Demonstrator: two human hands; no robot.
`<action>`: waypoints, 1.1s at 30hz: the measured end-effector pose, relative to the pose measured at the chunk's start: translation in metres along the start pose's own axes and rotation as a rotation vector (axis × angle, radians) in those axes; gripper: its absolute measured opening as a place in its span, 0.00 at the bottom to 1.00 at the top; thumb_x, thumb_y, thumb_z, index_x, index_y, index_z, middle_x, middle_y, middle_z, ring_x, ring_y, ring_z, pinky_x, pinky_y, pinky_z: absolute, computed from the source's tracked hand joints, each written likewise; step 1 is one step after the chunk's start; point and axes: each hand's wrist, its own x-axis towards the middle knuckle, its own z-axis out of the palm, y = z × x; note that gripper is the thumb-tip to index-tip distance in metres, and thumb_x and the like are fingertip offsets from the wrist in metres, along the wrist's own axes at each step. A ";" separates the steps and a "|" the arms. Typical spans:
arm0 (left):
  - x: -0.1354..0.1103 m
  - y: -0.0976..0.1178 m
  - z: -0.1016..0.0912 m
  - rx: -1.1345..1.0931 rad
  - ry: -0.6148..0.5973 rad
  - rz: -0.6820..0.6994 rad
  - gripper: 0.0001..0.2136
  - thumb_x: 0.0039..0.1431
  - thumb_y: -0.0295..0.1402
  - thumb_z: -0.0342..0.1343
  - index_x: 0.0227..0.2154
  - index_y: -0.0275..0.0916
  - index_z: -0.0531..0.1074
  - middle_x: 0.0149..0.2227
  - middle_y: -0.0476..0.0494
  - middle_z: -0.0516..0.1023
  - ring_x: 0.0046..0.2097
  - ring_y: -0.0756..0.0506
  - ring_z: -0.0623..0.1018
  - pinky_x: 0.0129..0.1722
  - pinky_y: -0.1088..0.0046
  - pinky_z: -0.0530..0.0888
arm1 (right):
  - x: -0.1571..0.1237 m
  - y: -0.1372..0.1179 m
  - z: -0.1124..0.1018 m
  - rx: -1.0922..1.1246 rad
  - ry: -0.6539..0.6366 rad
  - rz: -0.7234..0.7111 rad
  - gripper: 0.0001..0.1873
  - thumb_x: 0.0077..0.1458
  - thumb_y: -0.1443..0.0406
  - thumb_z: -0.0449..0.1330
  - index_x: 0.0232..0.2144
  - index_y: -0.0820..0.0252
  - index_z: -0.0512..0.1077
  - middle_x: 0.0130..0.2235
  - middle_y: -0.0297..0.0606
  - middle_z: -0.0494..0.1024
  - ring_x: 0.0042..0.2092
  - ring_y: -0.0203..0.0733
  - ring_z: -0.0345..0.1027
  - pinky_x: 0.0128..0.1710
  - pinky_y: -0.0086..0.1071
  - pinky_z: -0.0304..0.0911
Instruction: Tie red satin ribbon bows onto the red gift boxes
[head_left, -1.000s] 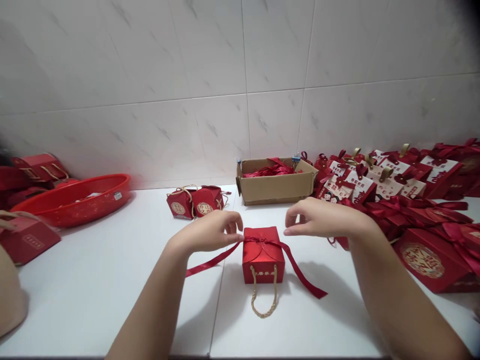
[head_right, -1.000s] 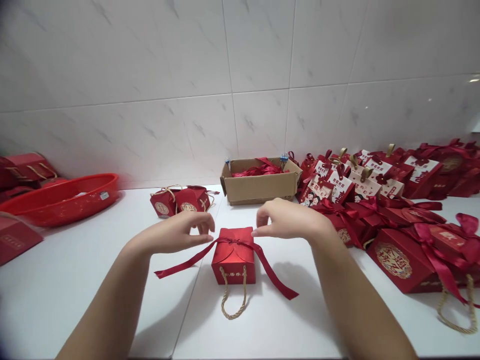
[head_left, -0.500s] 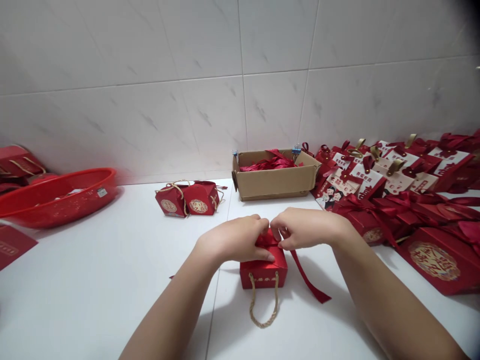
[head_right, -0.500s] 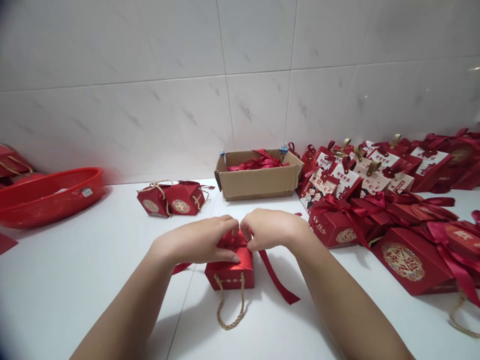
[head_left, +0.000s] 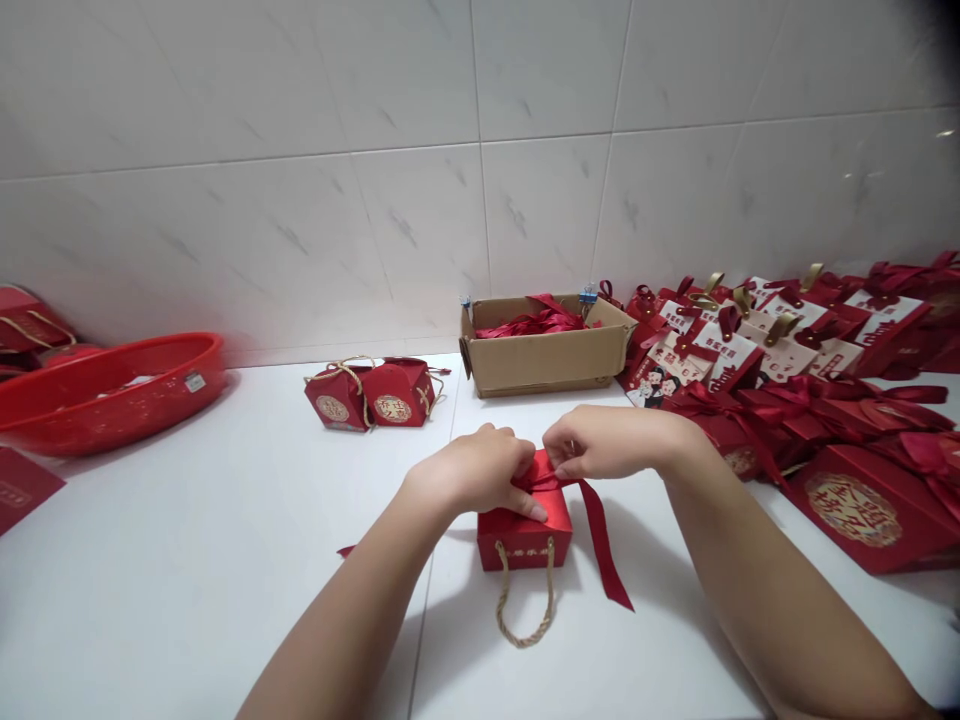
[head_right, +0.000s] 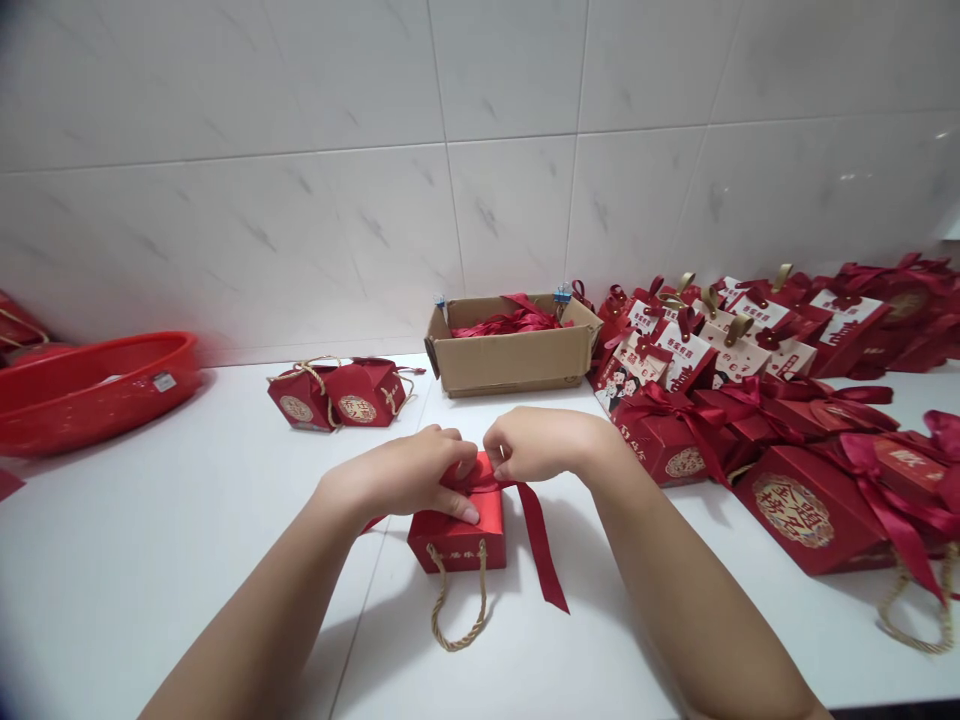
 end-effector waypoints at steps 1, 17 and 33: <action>0.000 0.000 0.000 -0.002 0.001 -0.004 0.18 0.48 0.51 0.54 0.31 0.41 0.67 0.38 0.43 0.70 0.35 0.43 0.71 0.30 0.70 0.65 | 0.000 0.001 0.000 0.002 -0.008 0.002 0.05 0.48 0.63 0.53 0.28 0.58 0.68 0.30 0.33 0.74 0.29 0.36 0.63 0.24 0.26 0.52; -0.003 0.001 -0.003 0.027 -0.005 -0.033 0.25 0.45 0.59 0.51 0.31 0.40 0.68 0.38 0.40 0.72 0.35 0.42 0.72 0.29 0.70 0.65 | -0.001 0.008 -0.001 0.018 -0.058 -0.056 0.13 0.39 0.72 0.54 0.30 0.60 0.74 0.29 0.33 0.77 0.29 0.36 0.67 0.24 0.25 0.55; -0.018 0.004 -0.006 0.061 0.124 0.022 0.25 0.48 0.58 0.48 0.32 0.38 0.70 0.35 0.39 0.73 0.41 0.39 0.71 0.31 0.70 0.66 | 0.004 0.012 -0.002 0.828 -0.138 -0.502 0.16 0.54 0.61 0.59 0.44 0.65 0.68 0.31 0.38 0.78 0.36 0.37 0.73 0.41 0.34 0.64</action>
